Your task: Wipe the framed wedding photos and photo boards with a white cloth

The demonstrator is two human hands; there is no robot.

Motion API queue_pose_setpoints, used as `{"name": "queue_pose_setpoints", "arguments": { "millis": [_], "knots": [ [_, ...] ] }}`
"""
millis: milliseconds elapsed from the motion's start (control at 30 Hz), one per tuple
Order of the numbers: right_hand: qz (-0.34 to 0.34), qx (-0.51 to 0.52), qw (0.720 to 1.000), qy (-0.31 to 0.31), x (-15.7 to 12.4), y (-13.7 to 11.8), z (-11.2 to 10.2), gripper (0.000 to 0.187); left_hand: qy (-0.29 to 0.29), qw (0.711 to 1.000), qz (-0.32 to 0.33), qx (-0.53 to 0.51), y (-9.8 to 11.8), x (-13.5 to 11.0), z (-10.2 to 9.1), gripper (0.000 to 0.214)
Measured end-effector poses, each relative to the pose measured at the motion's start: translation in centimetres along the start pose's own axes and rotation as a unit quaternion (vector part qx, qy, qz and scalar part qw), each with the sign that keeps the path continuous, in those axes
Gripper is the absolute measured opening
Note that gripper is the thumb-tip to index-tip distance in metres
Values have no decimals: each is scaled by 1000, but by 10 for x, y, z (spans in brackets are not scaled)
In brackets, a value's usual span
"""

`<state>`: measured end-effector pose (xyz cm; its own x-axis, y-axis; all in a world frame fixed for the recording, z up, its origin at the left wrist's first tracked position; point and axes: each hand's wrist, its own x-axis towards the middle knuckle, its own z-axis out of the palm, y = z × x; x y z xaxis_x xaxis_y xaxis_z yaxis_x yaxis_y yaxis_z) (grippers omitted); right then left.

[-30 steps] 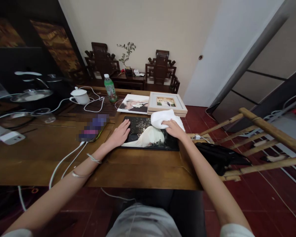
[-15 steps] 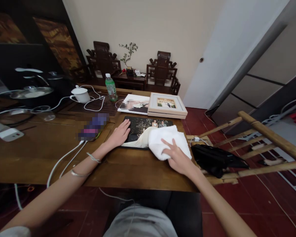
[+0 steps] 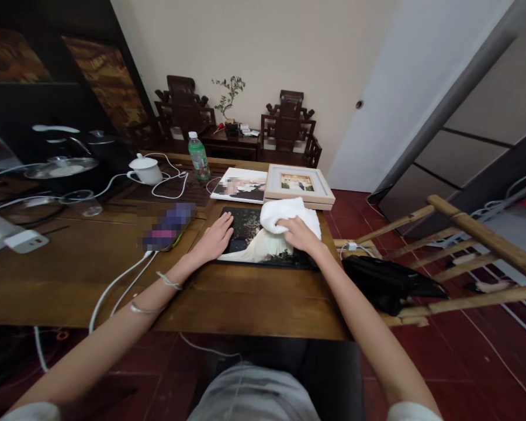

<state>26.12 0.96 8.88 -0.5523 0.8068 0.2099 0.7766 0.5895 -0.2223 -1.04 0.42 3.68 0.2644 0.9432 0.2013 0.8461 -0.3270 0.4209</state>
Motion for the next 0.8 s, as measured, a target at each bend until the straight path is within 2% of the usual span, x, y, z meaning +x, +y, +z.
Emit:
{"name": "queue_pose_setpoints", "arguments": {
  "millis": [100,200,367,567,700,800],
  "knots": [
    [-6,4,1000,13,17,8,3,47,-8,1000,-7,-1,2,-1,-2,49],
    [-1,1,1000,13,12,6,6,49,-12,1000,-13,-1,3,-1,-4,49],
    [-17,7,1000,-12,-38,-16,8,52,-7,1000,-7,-3,3,-1,-2,48],
    [-8,19,999,-45,-105,-51,-2,46,7,1000,-1,0,1,-1,1,48],
    [-1,30,997,-70,-120,-61,-8,47,10,1000,0,5,0,-1,2,48],
    [-11,37,996,-75,-110,-58,-9,47,8,1000,-1,9,1,-1,1,48]
  ]
}}
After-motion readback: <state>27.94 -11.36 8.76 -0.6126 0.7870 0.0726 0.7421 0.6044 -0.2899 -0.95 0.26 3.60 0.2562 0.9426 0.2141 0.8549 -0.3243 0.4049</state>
